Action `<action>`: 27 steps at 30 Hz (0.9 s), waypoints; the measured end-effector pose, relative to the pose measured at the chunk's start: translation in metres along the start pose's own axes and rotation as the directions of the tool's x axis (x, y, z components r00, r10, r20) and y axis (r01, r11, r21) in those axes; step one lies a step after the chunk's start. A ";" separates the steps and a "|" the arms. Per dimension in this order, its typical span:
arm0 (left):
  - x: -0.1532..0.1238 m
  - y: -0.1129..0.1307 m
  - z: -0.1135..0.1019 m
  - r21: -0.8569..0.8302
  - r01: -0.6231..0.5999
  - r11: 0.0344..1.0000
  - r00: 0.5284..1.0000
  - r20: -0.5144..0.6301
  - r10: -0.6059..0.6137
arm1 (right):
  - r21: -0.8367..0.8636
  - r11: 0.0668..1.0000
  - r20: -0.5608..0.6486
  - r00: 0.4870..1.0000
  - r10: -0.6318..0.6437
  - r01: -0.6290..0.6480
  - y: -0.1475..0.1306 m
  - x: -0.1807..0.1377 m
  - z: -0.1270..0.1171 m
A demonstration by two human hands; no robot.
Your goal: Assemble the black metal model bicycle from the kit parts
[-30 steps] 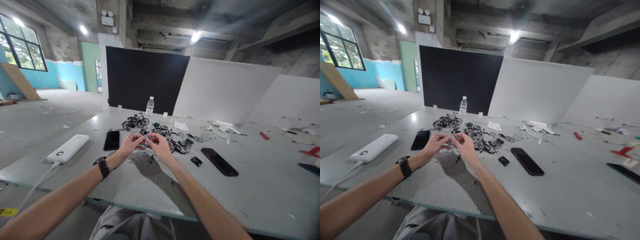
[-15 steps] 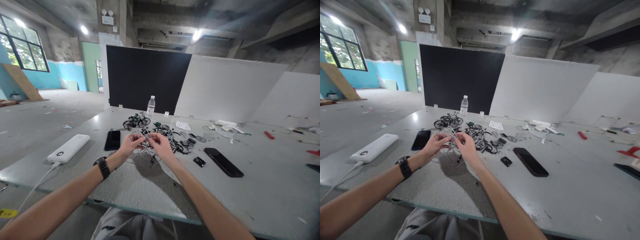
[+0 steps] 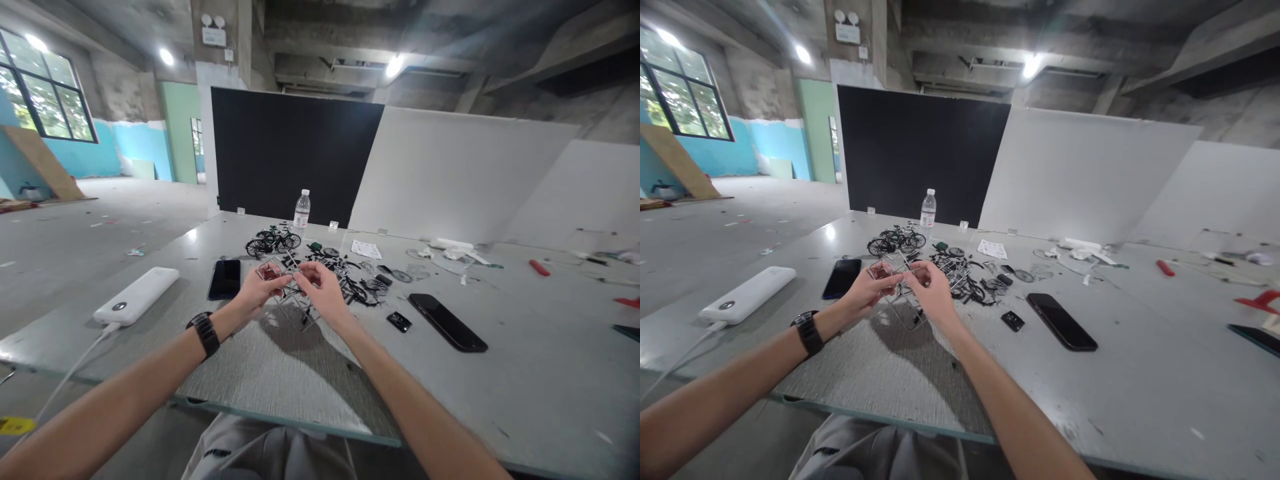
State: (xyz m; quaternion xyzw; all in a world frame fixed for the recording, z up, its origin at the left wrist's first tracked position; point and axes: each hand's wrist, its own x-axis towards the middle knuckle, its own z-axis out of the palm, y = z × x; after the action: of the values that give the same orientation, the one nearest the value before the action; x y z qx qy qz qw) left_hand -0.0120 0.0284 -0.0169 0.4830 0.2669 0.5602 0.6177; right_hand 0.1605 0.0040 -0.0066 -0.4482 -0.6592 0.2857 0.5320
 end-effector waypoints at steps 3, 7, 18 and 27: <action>0.000 0.000 0.000 0.014 0.014 1.000 1.000 0.001 -0.014 | 0.007 1.000 -0.001 1.000 0.005 -0.005 0.001 0.000 0.002; 0.000 -0.001 0.001 0.049 0.022 0.999 0.999 0.023 -0.023 | 0.026 0.999 0.004 1.000 0.022 -0.022 0.003 0.002 0.005; 0.001 -0.006 -0.003 0.060 0.001 0.998 0.999 0.051 -0.004 | 0.037 0.999 -0.005 1.000 0.026 -0.026 0.003 0.002 0.005; -0.001 -0.004 -0.002 0.023 -0.005 1.000 1.000 0.031 0.004 | -0.017 1.000 -0.047 0.999 -0.020 0.019 -0.004 0.001 0.005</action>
State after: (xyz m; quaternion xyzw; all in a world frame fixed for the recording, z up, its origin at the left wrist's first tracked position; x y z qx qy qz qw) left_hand -0.0119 0.0287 -0.0213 0.4993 0.2629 0.5511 0.6147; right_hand 0.1547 0.0039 -0.0040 -0.4529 -0.6532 0.2643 0.5462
